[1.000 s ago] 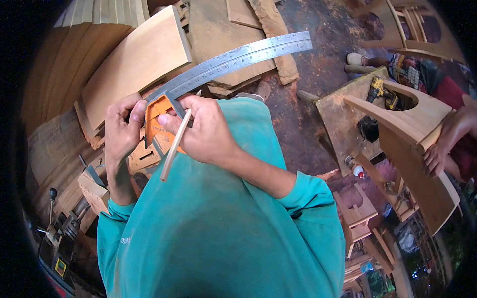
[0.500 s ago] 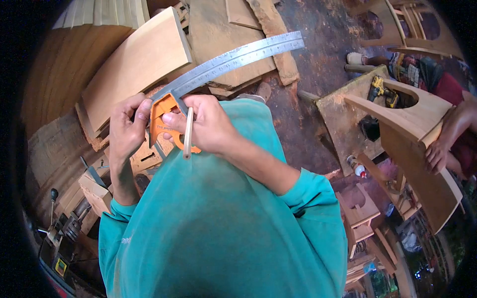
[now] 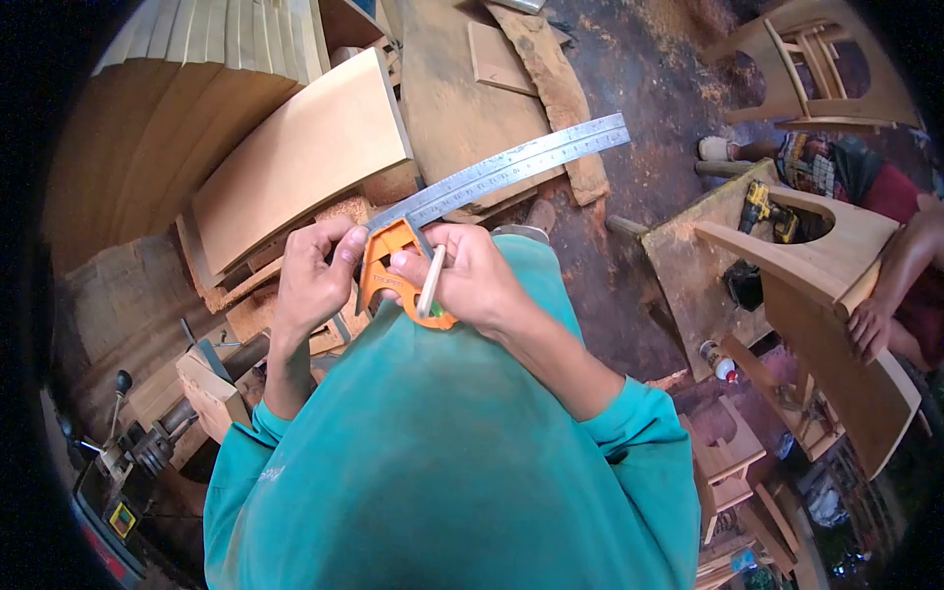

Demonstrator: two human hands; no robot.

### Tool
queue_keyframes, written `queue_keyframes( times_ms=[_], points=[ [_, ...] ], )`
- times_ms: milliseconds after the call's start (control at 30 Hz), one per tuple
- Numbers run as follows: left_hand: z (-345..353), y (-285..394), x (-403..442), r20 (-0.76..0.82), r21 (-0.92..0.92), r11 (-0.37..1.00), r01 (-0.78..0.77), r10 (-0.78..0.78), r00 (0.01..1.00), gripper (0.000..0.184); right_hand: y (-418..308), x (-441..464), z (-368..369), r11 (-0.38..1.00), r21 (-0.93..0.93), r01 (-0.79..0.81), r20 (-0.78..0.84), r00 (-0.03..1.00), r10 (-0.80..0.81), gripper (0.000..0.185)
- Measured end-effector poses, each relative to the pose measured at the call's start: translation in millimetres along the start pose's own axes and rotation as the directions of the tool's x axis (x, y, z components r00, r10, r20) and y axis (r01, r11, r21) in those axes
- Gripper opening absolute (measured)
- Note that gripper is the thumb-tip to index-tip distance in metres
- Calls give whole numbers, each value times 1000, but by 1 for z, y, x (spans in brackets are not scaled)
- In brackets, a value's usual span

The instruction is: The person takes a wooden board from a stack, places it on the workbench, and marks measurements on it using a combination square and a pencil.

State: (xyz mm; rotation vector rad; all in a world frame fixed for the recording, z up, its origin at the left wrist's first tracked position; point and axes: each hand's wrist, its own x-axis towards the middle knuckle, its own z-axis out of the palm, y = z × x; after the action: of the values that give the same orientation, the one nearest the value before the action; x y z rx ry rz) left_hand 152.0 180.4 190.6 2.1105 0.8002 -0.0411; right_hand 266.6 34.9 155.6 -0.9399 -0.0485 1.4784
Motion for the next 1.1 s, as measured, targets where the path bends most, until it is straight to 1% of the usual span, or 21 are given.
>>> queue_keyframes(
  times_ms=[33, 100, 133, 167, 200, 233, 333, 433, 600, 667, 700, 733, 767, 800, 833, 867, 900, 967, 1000, 1033, 1100],
  points=[
    [0, -2, 2, 4, -41, 999, -14, 14, 1000, 20, 3, 1, -1, 1000, -1, 8, 3, 1000, -8, 29],
    [3, 2, 5, -3, 9, 1000, 9, -9, 1000, 20, 11, 2, -8, 921, -370, 123, -144, 972, -187, 32],
    [6, 0, 7, 26, 30, 1000, -1, 1, 1000, 21, 17, 5, -14, 940, -323, 106, -189, 966, -174, 36],
    [5, -3, 7, 36, 70, 998, 5, -7, 999, 21, 3, 0, -12, 874, -479, 81, -169, 969, -182, 32],
    [5, -2, 8, 21, 48, 998, -35, 34, 999, 21, 8, 2, -13, 920, -372, 127, -173, 964, -203, 30],
    [3, -1, 8, -4, 41, 997, -60, 60, 998, 21, 3, 3, -13, 915, -385, 122, -118, 977, -179, 28],
    [-9, 10, 8, -43, 76, 993, -94, 97, 994, 20, -1, 7, -8, 984, -160, 83, -72, 993, -96, 28],
    [-16, 12, 5, -39, 93, 987, -130, 134, 990, 21, -4, 12, -9, 988, -131, 77, 24, 997, -75, 31],
    [-12, 4, 0, -108, 123, 985, -123, 136, 985, 22, 6, 23, -8, 995, -66, 69, 21, 998, -67, 31],
    [-8, 1, 0, -152, 62, 993, -98, 107, 983, 25, 6, 25, -4, 998, -62, 16, 34, 999, -14, 28],
    [-4, -1, 0, -193, 12, 998, -64, 65, 979, 27, 0, 20, -2, 992, -125, 2, 6, 1000, -1, 25],
    [-3, -7, -2, -176, 66, 997, -37, 48, 983, 38, -1, 17, 3, 952, -296, 77, -27, 996, -89, 23],
    [2, -12, 0, -174, 49, 997, -58, 66, 983, 38, -3, 13, 4, 877, -460, 140, -39, 983, -178, 22],
    [7, -17, 0, -195, -60, 995, -76, 63, 979, 42, -2, 11, -2, 726, -641, 249, 16, 950, -312, 19],
    [12, -24, 1, -214, -163, 982, -94, 58, 975, 47, -5, 8, 1, 707, -643, 295, -3, 922, -387, 18],
    [13, -32, 10, -212, -393, 911, -123, 41, 977, 52, -3, 7, -6, 654, -684, 322, -6, 895, -447, 18],
    [9, -37, 18, -269, -472, 874, -118, -15, 963, 48, -1, 8, -17, 596, -723, 349, -1, 863, -505, 18],
    [10, -59, 42, -207, -789, 613, 48, -339, 918, 46, -4, 4, -28, 653, -611, 448, -9, 821, -571, 19],
    [22, -81, 46, 81, -980, 143, 138, -350, 933, 48, -10, -2, -27, 770, -482, 418, -62, 860, -506, 21],
    [37, -86, 50, 333, -942, -179, 284, -387, 860, 61, -11, -2, -50, 541, -688, 484, 76, 789, -610, 23],
    [78, -96, 68, 443, -868, -417, 269, -409, 798, 71, -5, -5, -73, 786, -430, 444, -35, 862, -506, 39]
  ],
)
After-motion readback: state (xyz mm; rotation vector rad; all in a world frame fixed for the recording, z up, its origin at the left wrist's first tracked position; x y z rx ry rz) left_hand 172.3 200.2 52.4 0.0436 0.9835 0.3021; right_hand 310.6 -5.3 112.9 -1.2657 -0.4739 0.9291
